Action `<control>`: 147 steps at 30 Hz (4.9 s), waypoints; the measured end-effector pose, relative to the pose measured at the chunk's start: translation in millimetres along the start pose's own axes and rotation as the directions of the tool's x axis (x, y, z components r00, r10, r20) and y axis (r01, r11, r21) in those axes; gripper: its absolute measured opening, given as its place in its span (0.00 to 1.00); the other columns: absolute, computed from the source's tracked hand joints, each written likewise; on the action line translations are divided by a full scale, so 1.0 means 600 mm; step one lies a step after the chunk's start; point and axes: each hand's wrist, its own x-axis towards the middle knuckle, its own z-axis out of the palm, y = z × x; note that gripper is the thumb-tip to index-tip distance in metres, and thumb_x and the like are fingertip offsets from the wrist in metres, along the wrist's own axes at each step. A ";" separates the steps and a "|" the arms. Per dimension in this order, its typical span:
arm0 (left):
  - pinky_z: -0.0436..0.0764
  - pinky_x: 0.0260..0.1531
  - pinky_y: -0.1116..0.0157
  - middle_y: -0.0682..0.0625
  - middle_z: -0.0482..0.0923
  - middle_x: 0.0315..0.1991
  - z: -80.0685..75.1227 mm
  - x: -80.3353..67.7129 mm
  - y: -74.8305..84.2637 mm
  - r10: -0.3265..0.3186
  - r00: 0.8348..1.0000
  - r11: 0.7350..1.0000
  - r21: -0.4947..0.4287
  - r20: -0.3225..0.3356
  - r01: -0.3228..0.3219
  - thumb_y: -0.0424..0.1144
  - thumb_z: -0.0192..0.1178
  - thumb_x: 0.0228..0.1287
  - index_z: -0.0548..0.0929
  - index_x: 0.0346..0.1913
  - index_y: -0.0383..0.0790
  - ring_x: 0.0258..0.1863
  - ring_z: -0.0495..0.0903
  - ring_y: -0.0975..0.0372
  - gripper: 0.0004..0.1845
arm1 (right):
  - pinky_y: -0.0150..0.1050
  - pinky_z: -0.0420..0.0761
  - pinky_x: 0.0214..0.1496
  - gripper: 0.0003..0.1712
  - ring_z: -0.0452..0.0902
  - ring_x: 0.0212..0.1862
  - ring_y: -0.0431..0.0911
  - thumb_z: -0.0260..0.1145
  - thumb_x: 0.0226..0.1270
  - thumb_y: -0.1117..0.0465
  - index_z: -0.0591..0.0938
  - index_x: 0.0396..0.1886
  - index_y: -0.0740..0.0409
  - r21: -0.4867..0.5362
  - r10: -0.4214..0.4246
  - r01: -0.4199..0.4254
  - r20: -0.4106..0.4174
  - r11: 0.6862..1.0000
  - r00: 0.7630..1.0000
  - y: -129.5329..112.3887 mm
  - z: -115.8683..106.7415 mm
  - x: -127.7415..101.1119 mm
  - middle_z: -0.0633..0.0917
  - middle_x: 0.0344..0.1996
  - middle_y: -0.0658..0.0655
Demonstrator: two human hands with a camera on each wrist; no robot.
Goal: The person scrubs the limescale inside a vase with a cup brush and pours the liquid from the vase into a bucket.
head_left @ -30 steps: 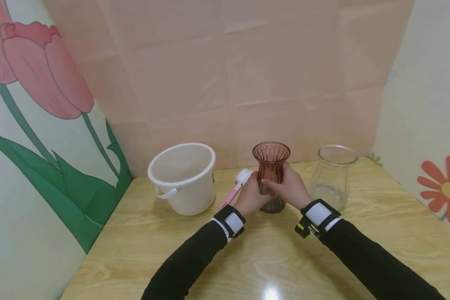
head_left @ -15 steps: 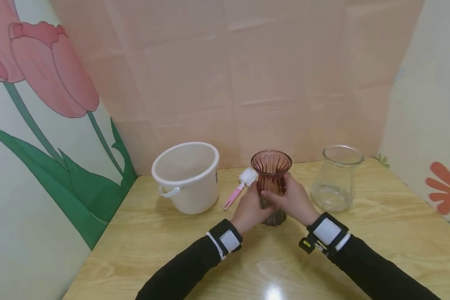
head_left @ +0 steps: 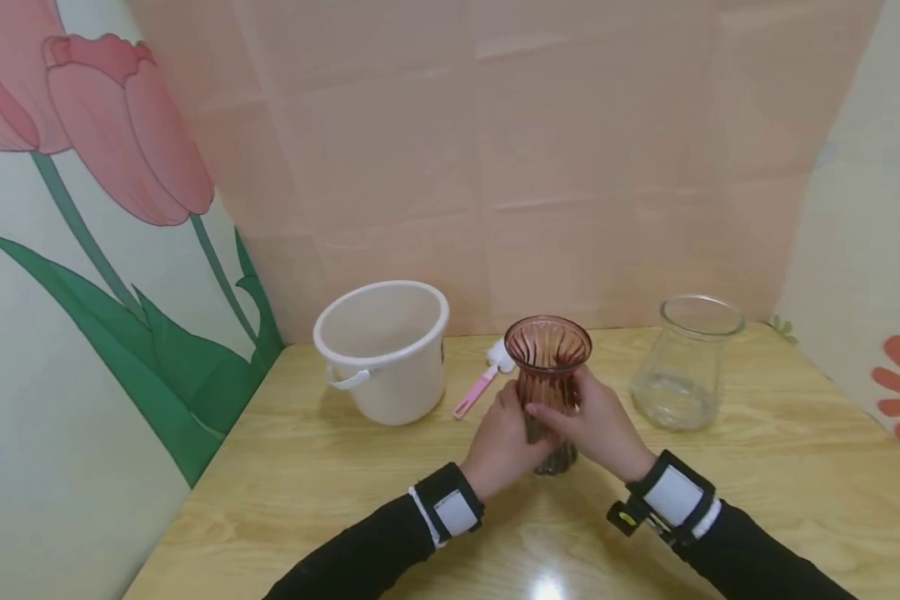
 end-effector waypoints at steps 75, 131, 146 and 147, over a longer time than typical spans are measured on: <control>0.77 0.23 0.59 0.45 0.78 0.28 -0.019 0.081 -0.151 -0.031 0.983 0.849 0.523 0.181 -0.070 0.37 0.67 0.55 0.79 0.39 0.37 0.26 0.79 0.55 0.11 | 0.53 0.79 0.52 0.42 0.78 0.53 0.56 0.76 0.55 0.50 0.68 0.64 0.59 0.085 -0.025 0.022 0.033 0.996 0.999 -0.013 0.007 -0.008 0.79 0.56 0.64; 0.80 0.24 0.65 0.48 0.83 0.26 -0.201 0.096 -0.023 0.432 0.897 0.811 0.474 -0.091 -0.343 0.28 0.66 0.59 0.82 0.29 0.37 0.24 0.82 0.57 0.04 | 0.54 0.78 0.52 0.43 0.77 0.55 0.59 0.77 0.55 0.53 0.66 0.66 0.60 0.098 -0.026 0.022 0.041 0.995 0.999 -0.013 0.006 -0.009 0.77 0.58 0.67; 0.82 0.33 0.68 0.43 0.85 0.31 -0.302 0.109 0.040 0.488 0.808 0.872 0.232 -0.331 -0.432 0.27 0.67 0.59 0.84 0.35 0.31 0.30 0.85 0.59 0.03 | 0.56 0.77 0.54 0.44 0.75 0.57 0.62 0.76 0.56 0.51 0.65 0.67 0.59 0.100 -0.031 0.026 0.044 0.995 0.999 -0.012 0.006 -0.008 0.74 0.61 0.68; 0.82 0.33 0.69 0.43 0.85 0.31 -0.312 0.109 0.047 0.483 0.807 0.875 0.219 -0.341 -0.432 0.27 0.67 0.59 0.83 0.35 0.30 0.30 0.85 0.59 0.03 | 0.56 0.77 0.53 0.44 0.75 0.57 0.61 0.76 0.56 0.51 0.65 0.67 0.59 0.102 -0.033 0.029 0.042 0.994 0.999 -0.012 0.005 -0.009 0.75 0.61 0.68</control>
